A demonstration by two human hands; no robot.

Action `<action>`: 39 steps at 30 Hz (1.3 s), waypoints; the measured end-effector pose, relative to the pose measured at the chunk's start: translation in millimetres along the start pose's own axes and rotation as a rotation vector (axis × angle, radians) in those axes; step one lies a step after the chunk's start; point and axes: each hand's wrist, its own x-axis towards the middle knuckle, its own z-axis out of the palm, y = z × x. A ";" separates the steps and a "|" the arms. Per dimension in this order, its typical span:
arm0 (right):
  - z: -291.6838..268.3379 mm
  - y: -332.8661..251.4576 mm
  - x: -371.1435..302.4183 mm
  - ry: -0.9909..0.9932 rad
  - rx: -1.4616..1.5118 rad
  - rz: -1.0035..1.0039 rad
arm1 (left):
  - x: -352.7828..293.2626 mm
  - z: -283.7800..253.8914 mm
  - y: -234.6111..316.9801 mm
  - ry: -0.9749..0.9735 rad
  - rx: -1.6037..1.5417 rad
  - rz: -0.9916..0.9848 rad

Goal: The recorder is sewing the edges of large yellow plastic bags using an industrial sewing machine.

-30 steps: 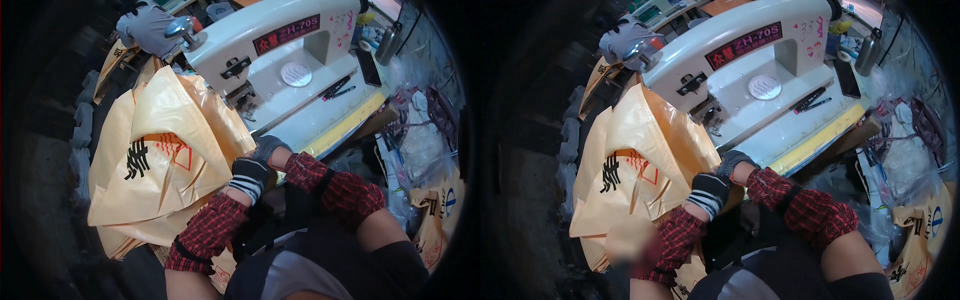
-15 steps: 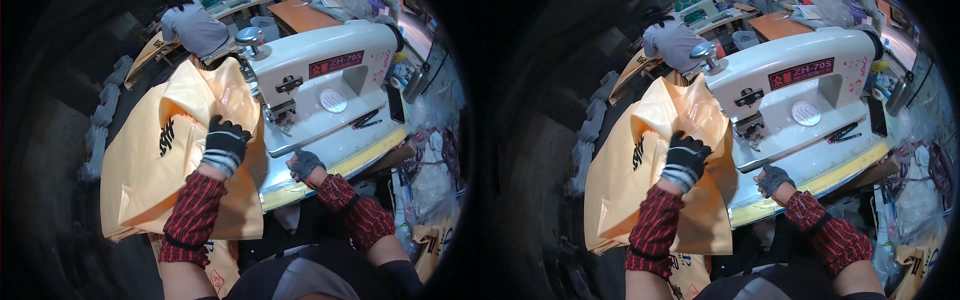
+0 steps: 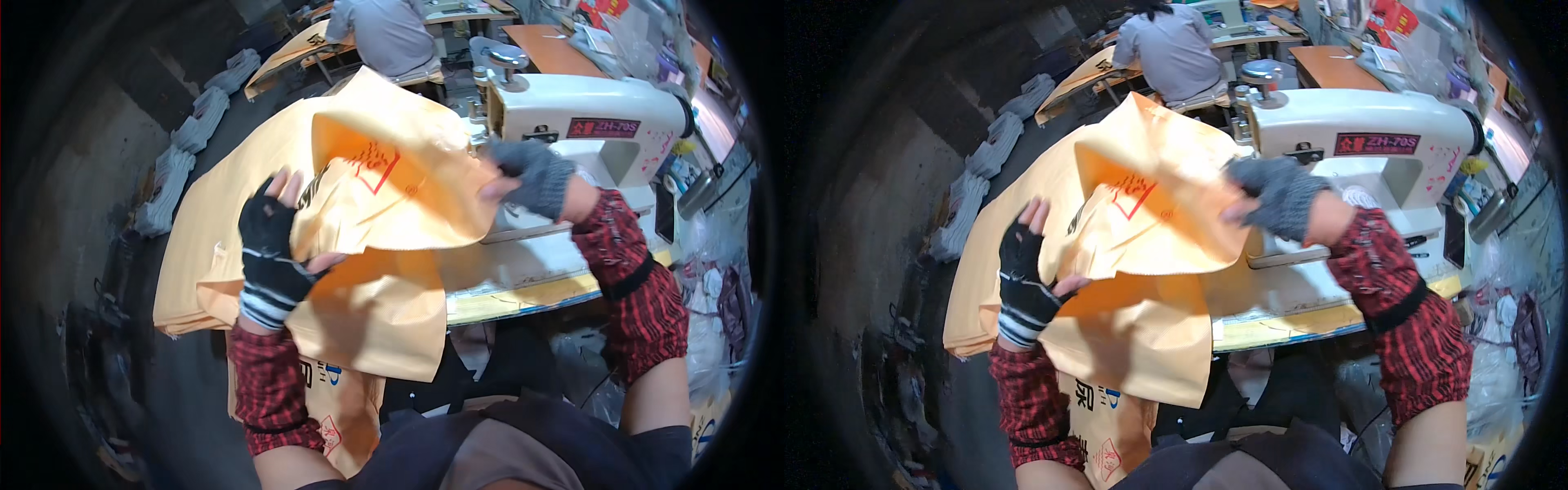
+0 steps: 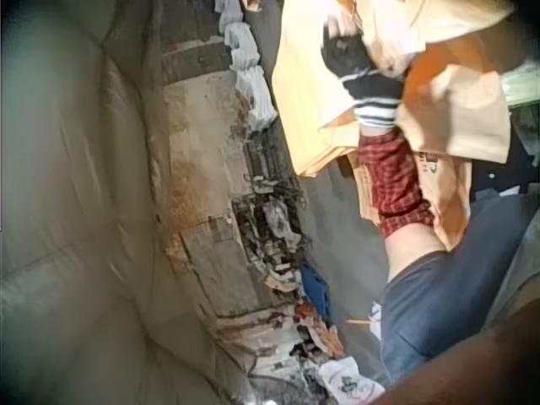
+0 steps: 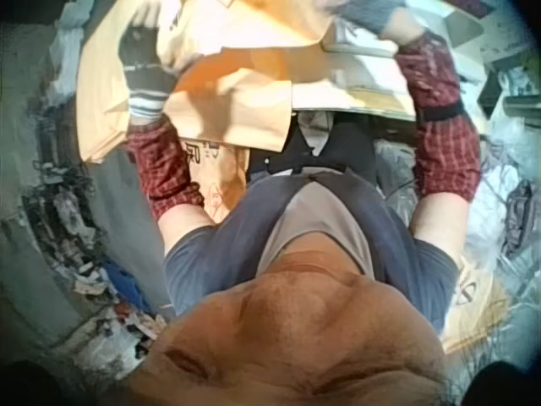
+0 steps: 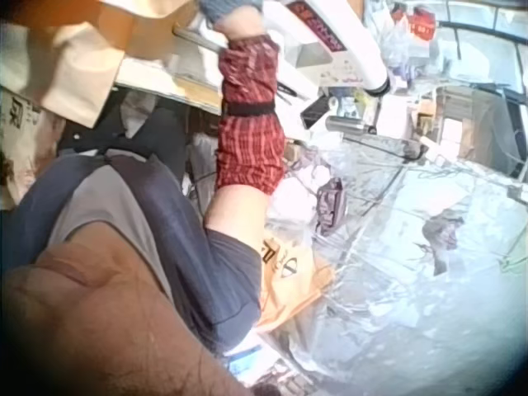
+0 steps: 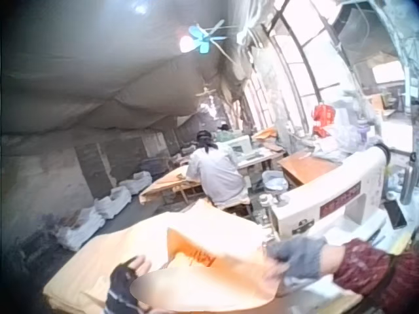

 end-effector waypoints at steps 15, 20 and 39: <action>-126.2 75.5 -8.0 0.613 1.109 -0.022 | 15.5 -162.9 -281.7 0.015 0.076 -1.287; -78.5 42.8 9.1 0.893 1.229 0.011 | 59.7 -340.9 -232.9 0.595 0.385 -0.570; 180.9 -24.6 -45.4 0.082 0.655 0.233 | -409.2 5.7 -224.1 0.238 0.436 -0.944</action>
